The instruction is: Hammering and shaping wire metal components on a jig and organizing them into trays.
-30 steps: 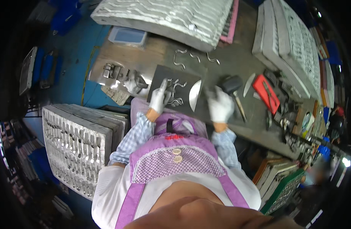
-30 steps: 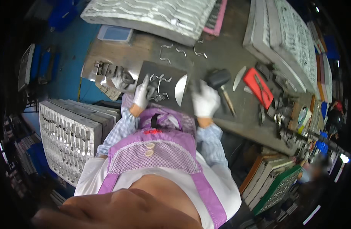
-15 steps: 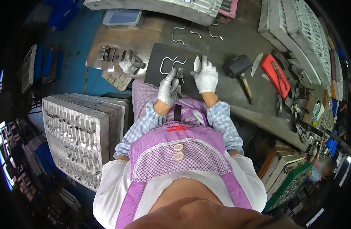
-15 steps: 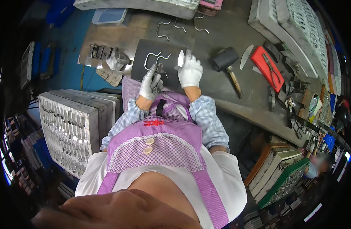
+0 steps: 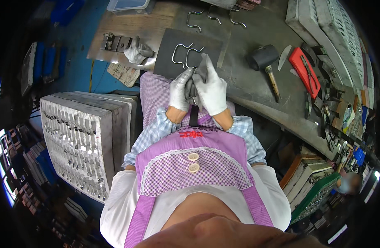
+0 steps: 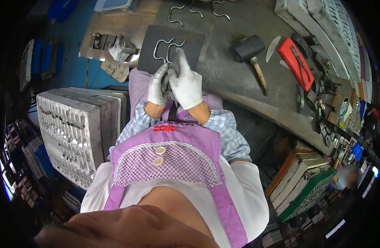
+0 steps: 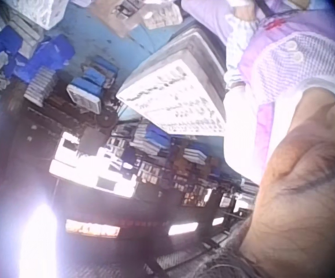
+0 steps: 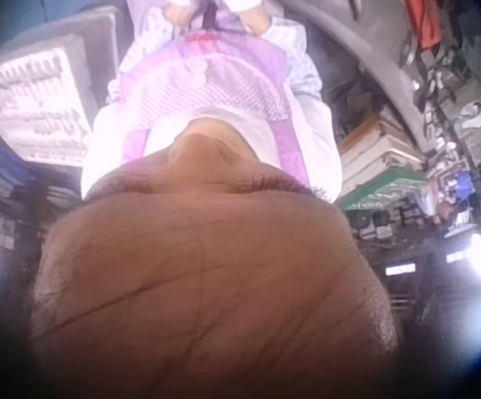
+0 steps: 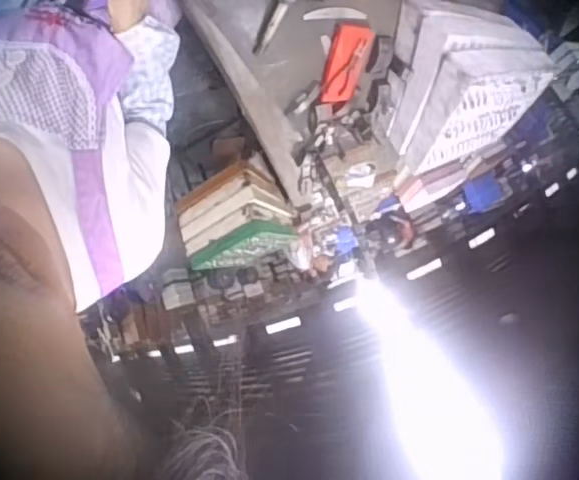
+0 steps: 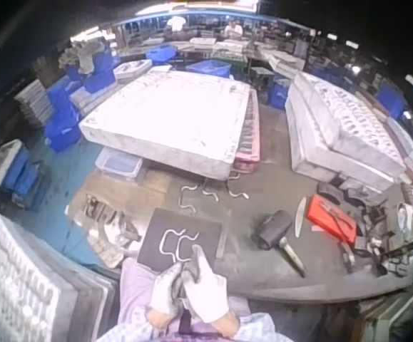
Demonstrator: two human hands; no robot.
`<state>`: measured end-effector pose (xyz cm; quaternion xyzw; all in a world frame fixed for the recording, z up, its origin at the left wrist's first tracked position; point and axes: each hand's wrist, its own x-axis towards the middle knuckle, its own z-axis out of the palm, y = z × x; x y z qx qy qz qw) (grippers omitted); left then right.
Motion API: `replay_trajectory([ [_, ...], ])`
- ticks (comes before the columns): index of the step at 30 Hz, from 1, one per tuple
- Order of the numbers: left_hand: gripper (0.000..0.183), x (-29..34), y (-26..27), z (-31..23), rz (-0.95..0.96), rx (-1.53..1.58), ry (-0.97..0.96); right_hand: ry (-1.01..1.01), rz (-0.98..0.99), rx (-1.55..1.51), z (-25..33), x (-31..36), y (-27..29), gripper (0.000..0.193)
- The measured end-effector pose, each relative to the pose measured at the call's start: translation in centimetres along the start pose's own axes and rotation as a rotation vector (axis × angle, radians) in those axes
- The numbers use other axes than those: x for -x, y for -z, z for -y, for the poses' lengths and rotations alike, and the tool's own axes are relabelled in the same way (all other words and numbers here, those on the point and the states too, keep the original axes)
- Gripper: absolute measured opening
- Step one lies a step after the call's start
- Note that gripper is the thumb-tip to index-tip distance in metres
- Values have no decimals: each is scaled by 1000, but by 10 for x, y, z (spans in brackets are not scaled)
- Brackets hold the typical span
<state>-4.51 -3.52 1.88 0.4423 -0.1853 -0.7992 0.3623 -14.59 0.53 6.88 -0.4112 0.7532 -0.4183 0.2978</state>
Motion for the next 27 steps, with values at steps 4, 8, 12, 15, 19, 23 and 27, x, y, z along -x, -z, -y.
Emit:
replay_trajectory([
  [4,24,5,9,1,-165,123,73,-1,71,113,-5,0,-9,63],
  [8,31,4,32,16,-28,20,-117,-5,138,-156,-4,9,-15,61],
  [12,28,3,22,7,-75,-93,-221,-15,99,-299,-18,11,-19,61],
  [15,28,-11,26,-25,-54,-411,-211,-40,-5,80,-58,-26,-7,58],
  [19,30,-53,50,-56,-6,-1156,-702,379,-315,700,-96,-52,20,54],
  [23,34,-87,37,-66,-50,-1681,-906,486,-119,684,-63,-39,-9,32],
  [27,18,-97,30,-71,-73,-1982,-581,646,-69,547,-62,-41,-30,20],
])
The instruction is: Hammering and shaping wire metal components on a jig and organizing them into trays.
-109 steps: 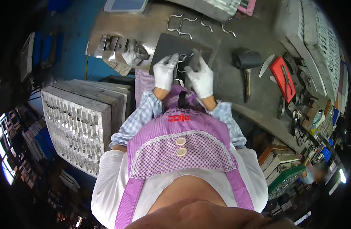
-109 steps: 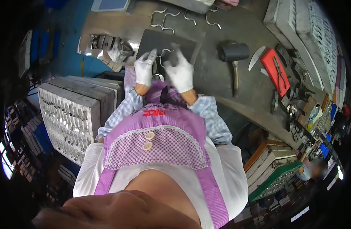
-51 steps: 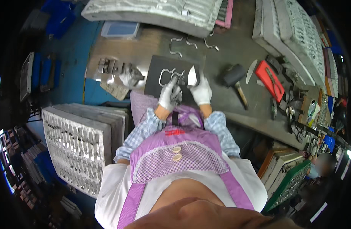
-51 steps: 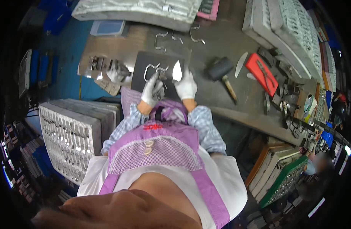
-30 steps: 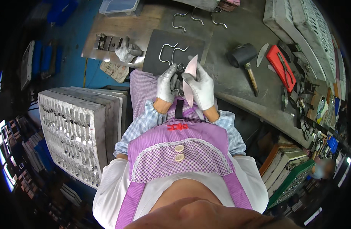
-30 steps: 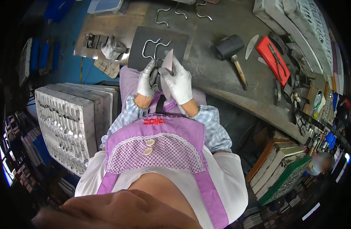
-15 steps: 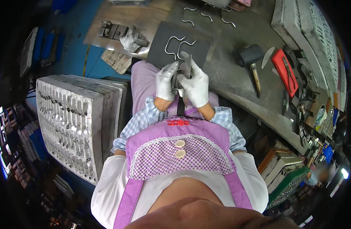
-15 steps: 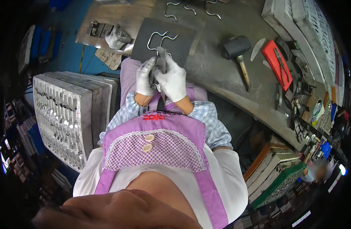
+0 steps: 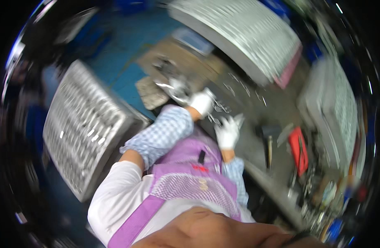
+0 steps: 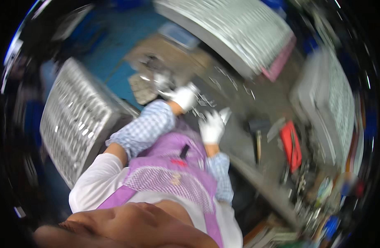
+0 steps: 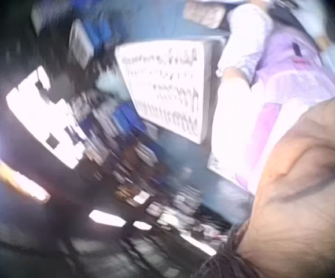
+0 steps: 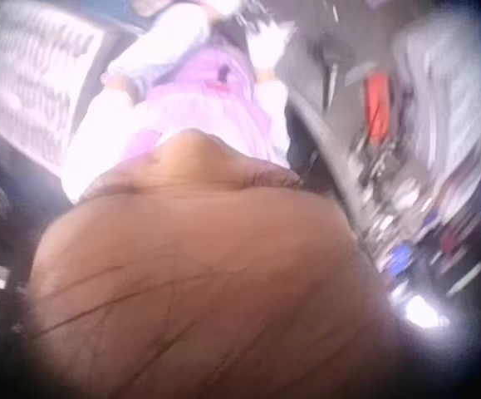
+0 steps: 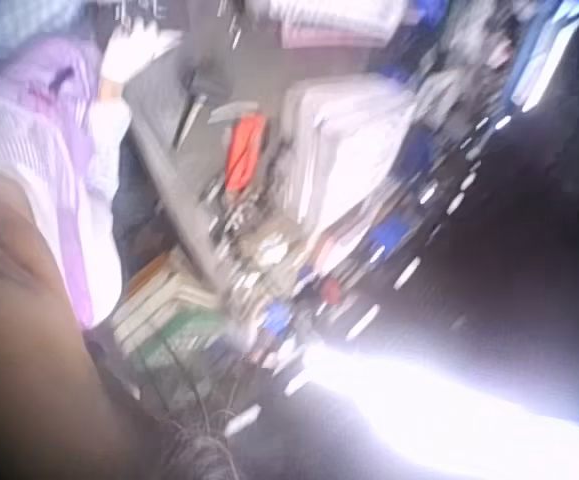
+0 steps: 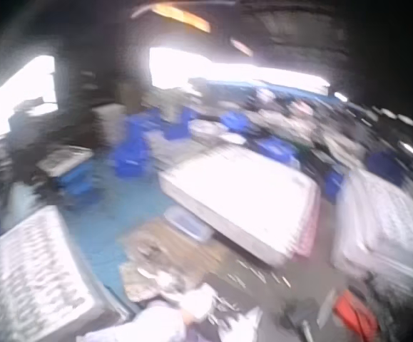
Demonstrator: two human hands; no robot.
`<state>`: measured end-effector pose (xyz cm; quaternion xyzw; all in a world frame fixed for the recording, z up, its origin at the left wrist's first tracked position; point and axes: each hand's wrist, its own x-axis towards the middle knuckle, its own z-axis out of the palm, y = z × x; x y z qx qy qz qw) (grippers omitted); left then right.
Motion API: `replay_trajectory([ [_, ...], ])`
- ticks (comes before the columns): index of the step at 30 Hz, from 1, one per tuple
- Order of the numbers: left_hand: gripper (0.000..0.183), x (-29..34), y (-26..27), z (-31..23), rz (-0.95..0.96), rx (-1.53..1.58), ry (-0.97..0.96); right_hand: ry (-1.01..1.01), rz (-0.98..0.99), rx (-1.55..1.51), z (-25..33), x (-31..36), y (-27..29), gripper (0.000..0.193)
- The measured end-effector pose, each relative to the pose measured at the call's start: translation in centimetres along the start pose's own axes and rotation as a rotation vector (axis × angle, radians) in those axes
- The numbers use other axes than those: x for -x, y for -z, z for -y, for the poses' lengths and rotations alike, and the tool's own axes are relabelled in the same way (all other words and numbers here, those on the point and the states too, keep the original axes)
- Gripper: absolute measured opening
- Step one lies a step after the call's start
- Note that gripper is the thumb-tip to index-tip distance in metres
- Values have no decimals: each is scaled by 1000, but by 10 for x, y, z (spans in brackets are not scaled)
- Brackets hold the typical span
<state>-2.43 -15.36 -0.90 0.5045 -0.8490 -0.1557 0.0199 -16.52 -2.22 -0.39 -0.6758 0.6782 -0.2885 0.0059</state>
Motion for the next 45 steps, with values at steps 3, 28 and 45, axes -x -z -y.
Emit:
replay_trajectory([
  [3,30,16,13,11,-97,244,-57,-454,191,-485,-24,18,-10,24],
  [28,46,458,176,530,-1237,700,894,-429,589,-936,83,-80,5,21],
  [45,26,320,201,204,-535,949,261,-22,1122,-1326,316,-83,0,38],
])
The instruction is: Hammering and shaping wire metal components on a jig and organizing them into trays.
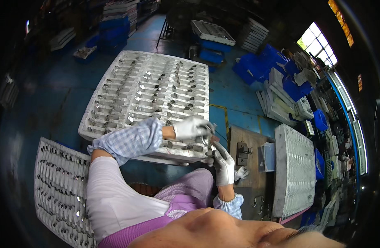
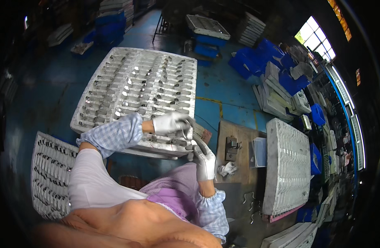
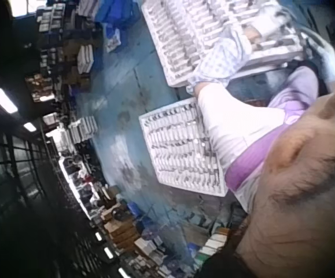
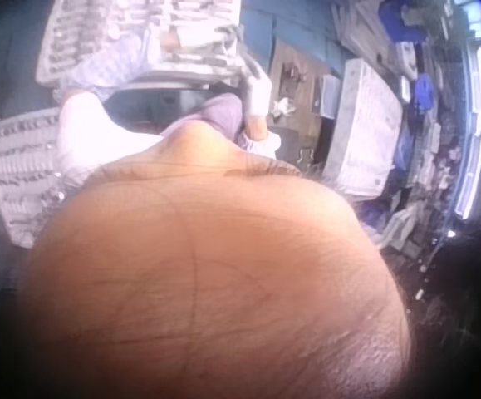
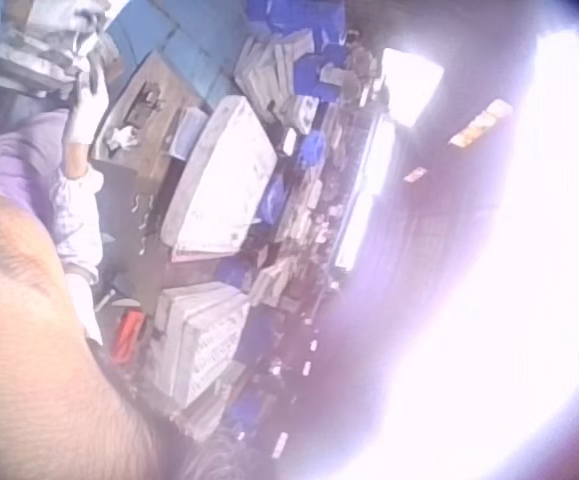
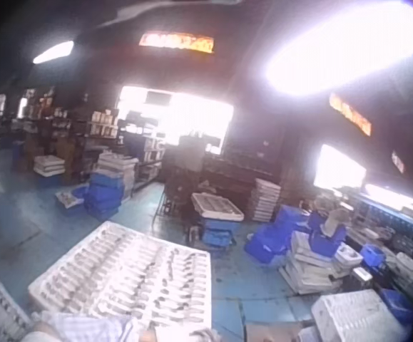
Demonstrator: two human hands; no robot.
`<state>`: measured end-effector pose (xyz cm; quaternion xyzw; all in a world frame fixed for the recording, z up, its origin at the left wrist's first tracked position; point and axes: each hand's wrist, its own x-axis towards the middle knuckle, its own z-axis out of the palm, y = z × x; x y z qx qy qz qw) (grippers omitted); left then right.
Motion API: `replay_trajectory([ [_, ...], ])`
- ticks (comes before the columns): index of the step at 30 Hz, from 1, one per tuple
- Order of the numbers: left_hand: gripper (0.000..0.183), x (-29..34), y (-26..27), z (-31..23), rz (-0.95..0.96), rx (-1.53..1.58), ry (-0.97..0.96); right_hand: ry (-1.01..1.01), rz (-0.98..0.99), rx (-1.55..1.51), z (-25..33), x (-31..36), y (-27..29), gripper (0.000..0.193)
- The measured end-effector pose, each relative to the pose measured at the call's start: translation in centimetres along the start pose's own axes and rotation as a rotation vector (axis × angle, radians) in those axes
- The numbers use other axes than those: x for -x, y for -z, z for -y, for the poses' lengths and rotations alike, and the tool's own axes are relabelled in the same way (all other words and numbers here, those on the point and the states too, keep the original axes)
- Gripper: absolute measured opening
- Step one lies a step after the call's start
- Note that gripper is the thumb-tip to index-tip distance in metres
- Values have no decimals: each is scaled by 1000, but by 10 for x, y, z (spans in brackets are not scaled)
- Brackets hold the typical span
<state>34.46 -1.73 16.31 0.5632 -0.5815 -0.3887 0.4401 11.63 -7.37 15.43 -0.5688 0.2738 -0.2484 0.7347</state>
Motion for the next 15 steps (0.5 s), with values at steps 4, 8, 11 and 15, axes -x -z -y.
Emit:
replay_trajectory([
  [4,27,-36,120,94,-576,-615,-281,-7,-154,223,-14,32,45,41],
  [8,24,-53,267,174,-957,-797,-227,-238,-322,105,-36,81,105,31],
  [11,32,-32,337,226,-897,-388,252,-236,-411,176,-51,103,132,29],
  [15,26,-44,354,247,-986,159,197,-181,-571,185,-91,138,148,28],
])
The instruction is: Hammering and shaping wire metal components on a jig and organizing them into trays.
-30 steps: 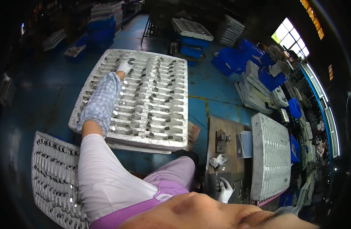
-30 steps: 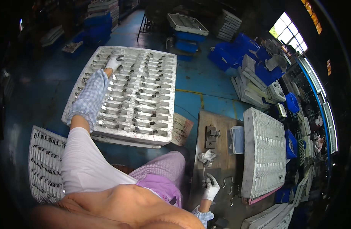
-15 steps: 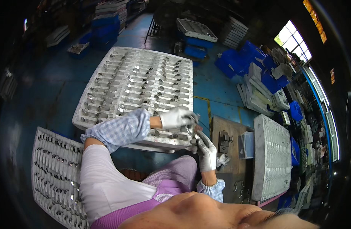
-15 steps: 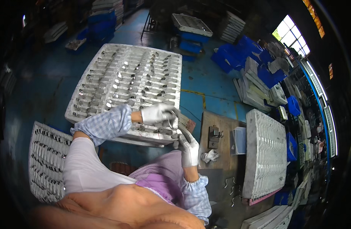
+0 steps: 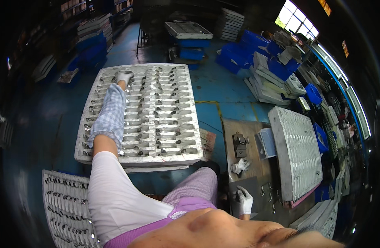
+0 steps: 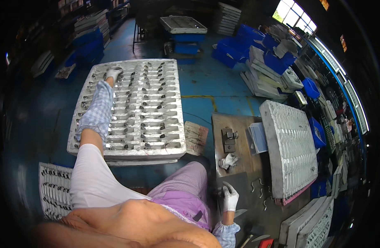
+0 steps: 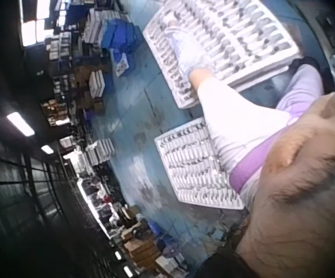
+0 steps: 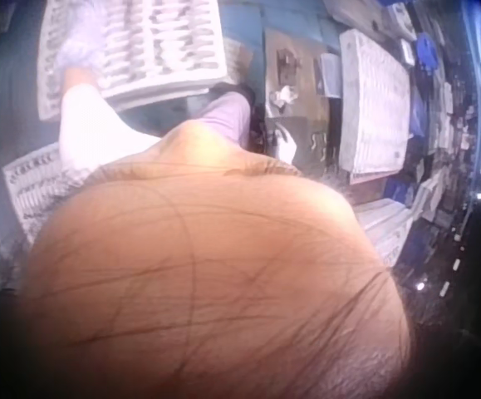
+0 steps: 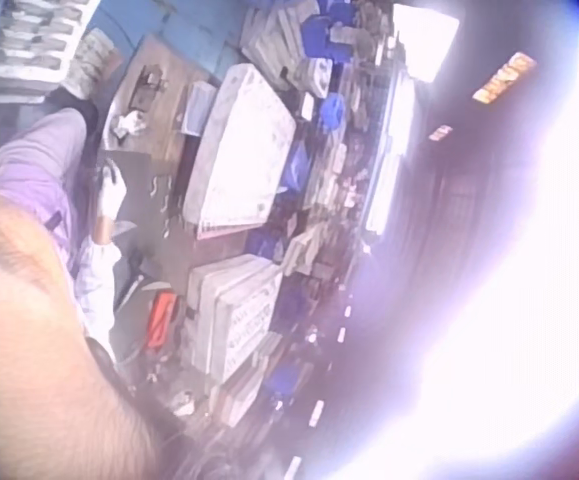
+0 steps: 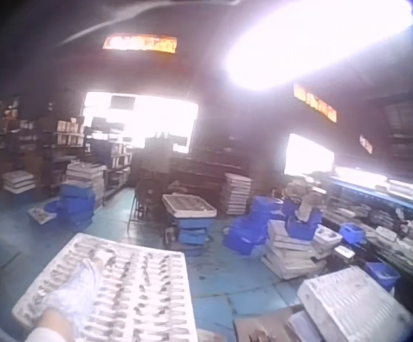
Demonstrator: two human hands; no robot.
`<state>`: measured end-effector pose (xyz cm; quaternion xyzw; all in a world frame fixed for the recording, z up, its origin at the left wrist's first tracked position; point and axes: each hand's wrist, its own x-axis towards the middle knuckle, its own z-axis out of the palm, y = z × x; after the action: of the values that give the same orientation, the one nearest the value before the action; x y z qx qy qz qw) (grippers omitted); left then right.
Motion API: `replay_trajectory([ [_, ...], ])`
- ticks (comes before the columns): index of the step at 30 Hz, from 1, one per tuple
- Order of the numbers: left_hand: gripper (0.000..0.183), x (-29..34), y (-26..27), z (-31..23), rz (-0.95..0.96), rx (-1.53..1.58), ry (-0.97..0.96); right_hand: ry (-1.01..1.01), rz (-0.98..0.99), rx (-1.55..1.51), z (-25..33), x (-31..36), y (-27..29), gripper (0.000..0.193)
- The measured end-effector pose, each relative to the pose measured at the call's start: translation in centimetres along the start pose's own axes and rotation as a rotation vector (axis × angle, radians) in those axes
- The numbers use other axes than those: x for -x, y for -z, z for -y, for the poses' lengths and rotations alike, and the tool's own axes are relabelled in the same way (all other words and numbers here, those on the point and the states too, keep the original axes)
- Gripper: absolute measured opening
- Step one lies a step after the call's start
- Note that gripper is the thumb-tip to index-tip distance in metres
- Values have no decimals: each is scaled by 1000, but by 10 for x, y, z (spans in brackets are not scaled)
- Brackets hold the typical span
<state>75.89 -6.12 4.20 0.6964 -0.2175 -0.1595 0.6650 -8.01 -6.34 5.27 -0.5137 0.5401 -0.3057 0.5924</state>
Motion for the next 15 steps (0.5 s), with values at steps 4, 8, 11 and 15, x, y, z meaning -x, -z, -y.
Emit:
replay_trajectory([
  [4,18,12,39,-10,-125,194,148,-109,-14,-122,-43,20,20,26],
  [8,20,34,-66,-65,-229,-148,-195,-167,-200,-145,-75,56,32,26],
  [11,23,99,-156,-108,196,-105,-309,354,-197,425,-108,54,54,24],
  [15,23,223,-280,-171,670,-176,-395,339,-176,430,-54,44,34,32],
])
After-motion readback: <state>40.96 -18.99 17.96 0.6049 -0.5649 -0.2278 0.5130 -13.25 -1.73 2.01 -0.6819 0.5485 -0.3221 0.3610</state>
